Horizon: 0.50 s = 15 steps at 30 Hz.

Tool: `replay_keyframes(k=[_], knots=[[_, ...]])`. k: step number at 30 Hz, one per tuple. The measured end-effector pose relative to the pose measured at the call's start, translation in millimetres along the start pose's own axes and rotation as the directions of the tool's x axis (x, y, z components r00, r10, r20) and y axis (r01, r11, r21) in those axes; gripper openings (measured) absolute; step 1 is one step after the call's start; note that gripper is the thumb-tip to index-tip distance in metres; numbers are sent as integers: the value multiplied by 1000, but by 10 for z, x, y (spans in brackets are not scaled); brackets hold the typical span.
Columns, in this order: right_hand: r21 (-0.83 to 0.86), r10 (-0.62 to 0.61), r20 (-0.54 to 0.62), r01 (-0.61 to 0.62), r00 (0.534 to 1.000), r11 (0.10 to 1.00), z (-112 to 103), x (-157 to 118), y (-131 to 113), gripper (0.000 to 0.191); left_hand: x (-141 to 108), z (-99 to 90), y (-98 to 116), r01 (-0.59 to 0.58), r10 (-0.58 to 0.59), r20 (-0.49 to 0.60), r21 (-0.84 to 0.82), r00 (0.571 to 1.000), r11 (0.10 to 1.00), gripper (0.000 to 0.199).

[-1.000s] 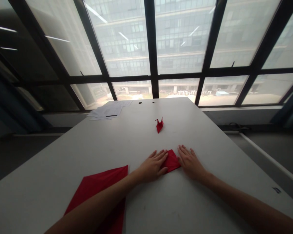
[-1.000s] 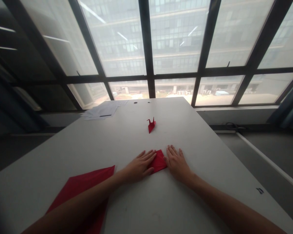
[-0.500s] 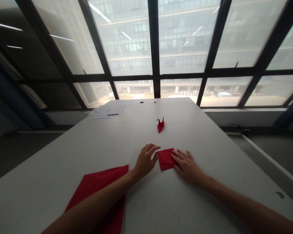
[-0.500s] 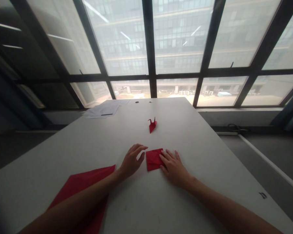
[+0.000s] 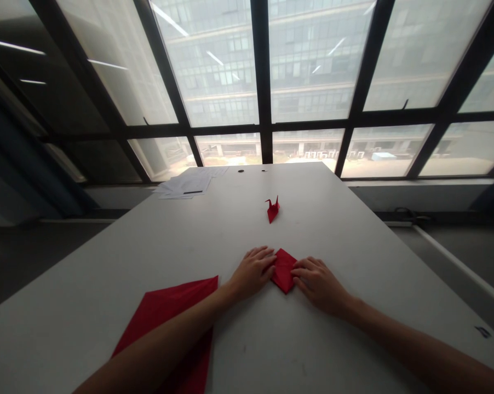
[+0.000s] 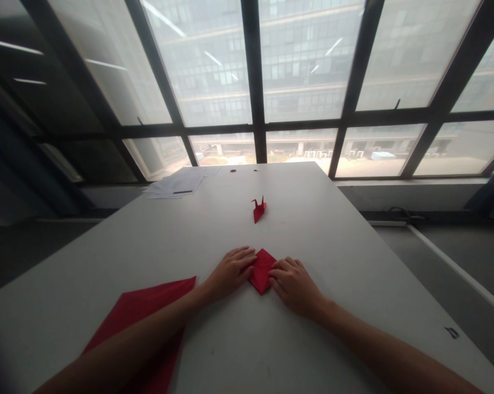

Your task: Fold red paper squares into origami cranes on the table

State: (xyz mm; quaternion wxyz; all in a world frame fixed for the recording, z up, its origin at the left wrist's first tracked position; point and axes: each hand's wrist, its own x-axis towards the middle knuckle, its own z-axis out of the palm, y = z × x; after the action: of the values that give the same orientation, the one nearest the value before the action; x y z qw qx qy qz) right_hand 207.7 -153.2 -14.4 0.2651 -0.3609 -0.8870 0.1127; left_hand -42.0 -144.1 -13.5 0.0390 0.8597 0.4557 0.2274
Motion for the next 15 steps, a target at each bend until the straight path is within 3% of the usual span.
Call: replay_keyframes(k=[3, 6, 11, 13, 15], knots=[[9, 2, -34, -2, 999, 1000, 12, -2, 12, 26, -10, -14, 39, 19, -18, -8, 44, 1000, 999, 39], [-11, -3, -50, 3, 999, 1000, 35, 2, 43, 31, -7, -23, 68, -15, 14, 29, 28, 999, 999, 32], [-27, -19, -18, 19, 1000, 999, 47, -8, 31, 25, -4, -36, 68, -47, 49, 87, -28, 995, 999, 28], [-13, -20, -16, 20, 1000, 1000, 30, -13, -2, 22, -13, -59, 85, -51, 51, 112, -3, 992, 999, 37], [4, -25, -13, 25, 1000, 1000, 7, -15, -35, 21, -23, -84, 115, -45, 41, 125, 29, 991, 999, 61]])
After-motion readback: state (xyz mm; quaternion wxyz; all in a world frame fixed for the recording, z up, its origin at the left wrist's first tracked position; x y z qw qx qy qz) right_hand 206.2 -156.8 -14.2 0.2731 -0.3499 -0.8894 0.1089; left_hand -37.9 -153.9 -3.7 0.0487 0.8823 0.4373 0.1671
